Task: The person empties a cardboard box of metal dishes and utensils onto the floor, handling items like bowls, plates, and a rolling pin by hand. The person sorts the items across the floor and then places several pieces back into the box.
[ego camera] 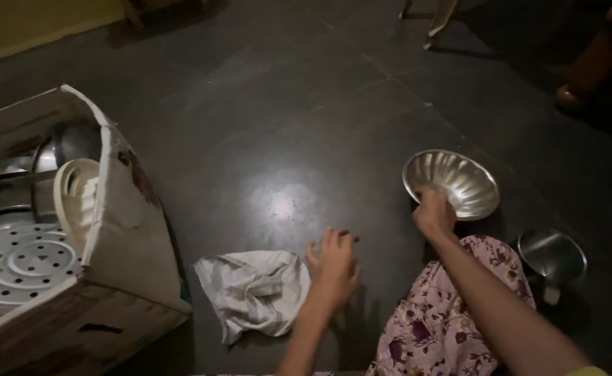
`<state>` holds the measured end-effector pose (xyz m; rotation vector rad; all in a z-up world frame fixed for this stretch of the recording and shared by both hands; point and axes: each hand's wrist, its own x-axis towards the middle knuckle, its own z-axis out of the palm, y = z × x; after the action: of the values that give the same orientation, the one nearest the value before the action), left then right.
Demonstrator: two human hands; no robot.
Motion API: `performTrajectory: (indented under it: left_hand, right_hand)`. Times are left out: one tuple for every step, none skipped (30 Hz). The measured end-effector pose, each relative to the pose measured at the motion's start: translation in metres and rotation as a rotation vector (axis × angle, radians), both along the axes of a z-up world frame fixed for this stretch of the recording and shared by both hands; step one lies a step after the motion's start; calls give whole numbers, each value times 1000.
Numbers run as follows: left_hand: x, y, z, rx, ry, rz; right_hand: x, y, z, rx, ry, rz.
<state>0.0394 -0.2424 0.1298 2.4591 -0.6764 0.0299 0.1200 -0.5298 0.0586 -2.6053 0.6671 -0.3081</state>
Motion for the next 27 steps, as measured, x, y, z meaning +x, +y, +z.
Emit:
performTrajectory:
  left_hand:
    - [-1, 7, 1, -30, -25, 19]
    - [-2, 14, 2, -60, -49, 39]
    - [-4, 21, 3, -64, -50, 28]
    - [-7, 29, 4, -53, -45, 44]
    - [-9, 34, 4, -46, -42, 58]
    - [-10, 40, 3, -52, -44, 46]
    - [-12, 45, 2, -56, -74, 60]
    - [-15, 46, -2, -61, -104, 74]
    - [-18, 45, -6, -65, -102, 72]
    - [-19, 44, -10, -227, 17, 93]
    - [-19, 44, -13, -382, 135, 120]
    - [-20, 39, -16, -381, 134, 125]
    - [-23, 28, -19, -483, 284, 127]
    - [-27, 16, -20, -585, 433, 129]
    - [-32, 2, -20, -736, 617, 125]
    - [-37, -8, -19, -889, 800, 122]
    - [-42, -10, -15, -891, 791, 135]
    - [-46, -9, -10, -976, 876, 103]
    - [-49, -4, -4, -1062, 962, 66]
    - [-48, 6, 2, -1065, 955, 75]
    - [-44, 19, 9, -957, 909, 65]
    - [-41, 29, 16, -848, 862, 55]
    - [-40, 38, 24, -852, 859, 60]
    - [-41, 45, 30, -761, 723, 92]
    - [-41, 53, 35, -668, 588, 127]
    - [-39, 61, 37, -671, 585, 134]
    - [-37, 69, 36, -639, 561, 184]
  right_hand:
    - [-2, 1, 3, -7, 0, -9]
    - [-3, 2, 7, -29, -43, 57]
    - [-5, 6, 10, -48, -87, 121]
    - [-8, 11, 14, -52, -87, 110]
    - [-12, 15, 21, -118, -273, 261]
    - [-15, 20, 30, -186, -458, 412]
    - [-17, 28, 39, -196, -455, 405]
    - [-19, 41, 48, -70, -239, 342]
    - [-23, 54, 58, 62, -24, 281]
    - [-30, 62, 68, 57, -22, 278]
    - [-38, 74, 76, 57, -131, 394]
    - [-44, 86, 83, 56, -241, 509]
    - [-48, 100, 89, 58, -241, 519]
    - [-51, 115, 93, 88, -281, 536]
    - [-53, 129, 96, 122, -320, 557]
    - [-55, 143, 99, 127, -321, 569]
    - [-55, 158, 102, 163, -405, 619]
    - [-55, 170, 105, 199, -488, 668]
    - [-54, 178, 108, 204, -489, 678]
    - [-53, 185, 112, 199, -477, 667]
    - [-53, 190, 114, 192, -463, 653]
    - [-53, 196, 116, 193, -461, 660]
    - [-54, 202, 119, 133, -399, 653]
    - [-55, 207, 122, 73, -337, 646]
    - [-55, 213, 125, 74, -337, 654]
    - [-56, 218, 128, 61, -300, 670]
    - [-56, 224, 131, 49, -264, 685]
